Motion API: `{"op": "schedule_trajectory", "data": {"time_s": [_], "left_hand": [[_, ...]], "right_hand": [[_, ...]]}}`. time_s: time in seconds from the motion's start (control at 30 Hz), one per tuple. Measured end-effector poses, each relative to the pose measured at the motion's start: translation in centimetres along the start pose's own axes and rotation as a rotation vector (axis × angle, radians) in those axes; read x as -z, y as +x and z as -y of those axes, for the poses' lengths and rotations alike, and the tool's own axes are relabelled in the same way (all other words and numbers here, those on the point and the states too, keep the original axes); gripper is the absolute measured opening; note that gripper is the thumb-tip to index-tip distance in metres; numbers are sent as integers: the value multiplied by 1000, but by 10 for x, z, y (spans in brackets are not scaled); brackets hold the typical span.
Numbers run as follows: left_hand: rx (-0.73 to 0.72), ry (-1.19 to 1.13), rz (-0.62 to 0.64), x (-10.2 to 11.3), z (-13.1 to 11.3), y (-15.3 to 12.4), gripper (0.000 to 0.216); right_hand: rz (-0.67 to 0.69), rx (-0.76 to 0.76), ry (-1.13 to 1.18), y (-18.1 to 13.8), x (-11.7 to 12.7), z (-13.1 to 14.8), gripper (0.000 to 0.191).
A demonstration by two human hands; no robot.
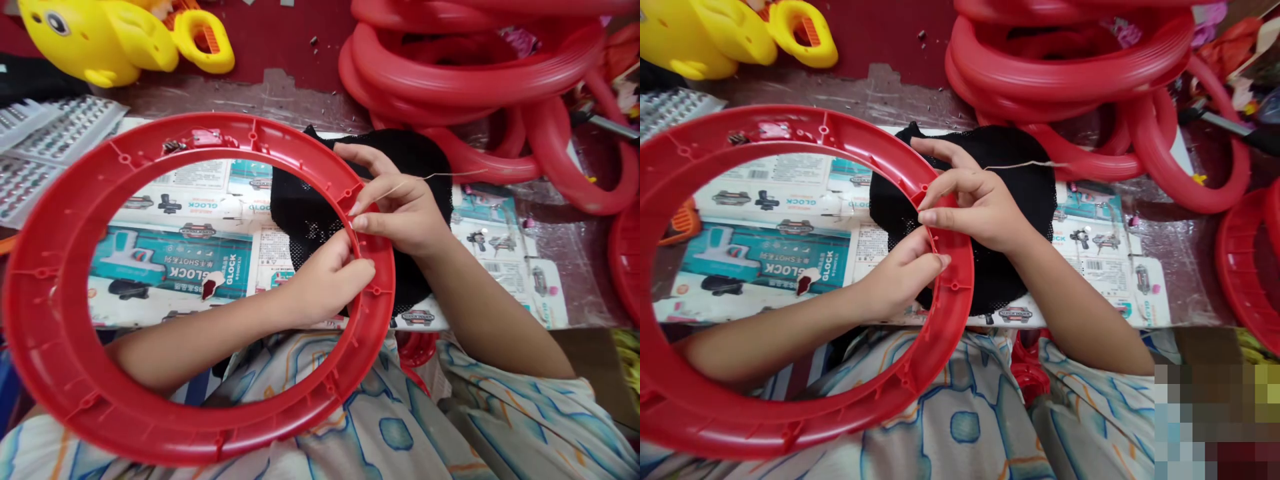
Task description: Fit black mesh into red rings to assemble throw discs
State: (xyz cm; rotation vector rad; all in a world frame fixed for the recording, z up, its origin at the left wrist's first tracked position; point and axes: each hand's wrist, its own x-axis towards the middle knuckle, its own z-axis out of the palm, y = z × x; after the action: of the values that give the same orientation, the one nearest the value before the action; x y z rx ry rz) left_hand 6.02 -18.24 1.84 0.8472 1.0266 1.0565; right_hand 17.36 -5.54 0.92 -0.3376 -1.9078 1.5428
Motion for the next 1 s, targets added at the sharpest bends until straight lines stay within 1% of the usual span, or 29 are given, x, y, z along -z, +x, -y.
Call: {"op": "schedule_trajectory", "data": {"time_s": [0.1,0.17,0.23,0.4,0.57,0.67,0.77,0.83,1.0], "left_hand": [[-33,-27,7,-4,2,2,8],[-85,0,30,-3,4,3,9],[-93,29,59,-2,6,3,11],[13,-9,124,-1,11,2,17],[84,-47,172,-3,7,3,16],[152,-75,207,-3,3,2,11],[202,-177,238,-4,2,0,12],[194,-297,203,-8,3,0,16],[109,-644,36,-25,6,2,34]], "right_hand": [[-33,3,-14,-2,1,3,13],[-47,-24,-6,-3,2,6,16],[-59,-57,-2,-4,3,9,18],[-76,-74,-49,-8,2,16,19],[-59,-210,110,-9,-1,19,14],[-102,-270,195,-9,-3,18,17],[-106,-348,262,-10,-3,18,19],[-121,-367,251,-11,-4,20,21],[-176,-374,190,-14,-6,28,22]]}}
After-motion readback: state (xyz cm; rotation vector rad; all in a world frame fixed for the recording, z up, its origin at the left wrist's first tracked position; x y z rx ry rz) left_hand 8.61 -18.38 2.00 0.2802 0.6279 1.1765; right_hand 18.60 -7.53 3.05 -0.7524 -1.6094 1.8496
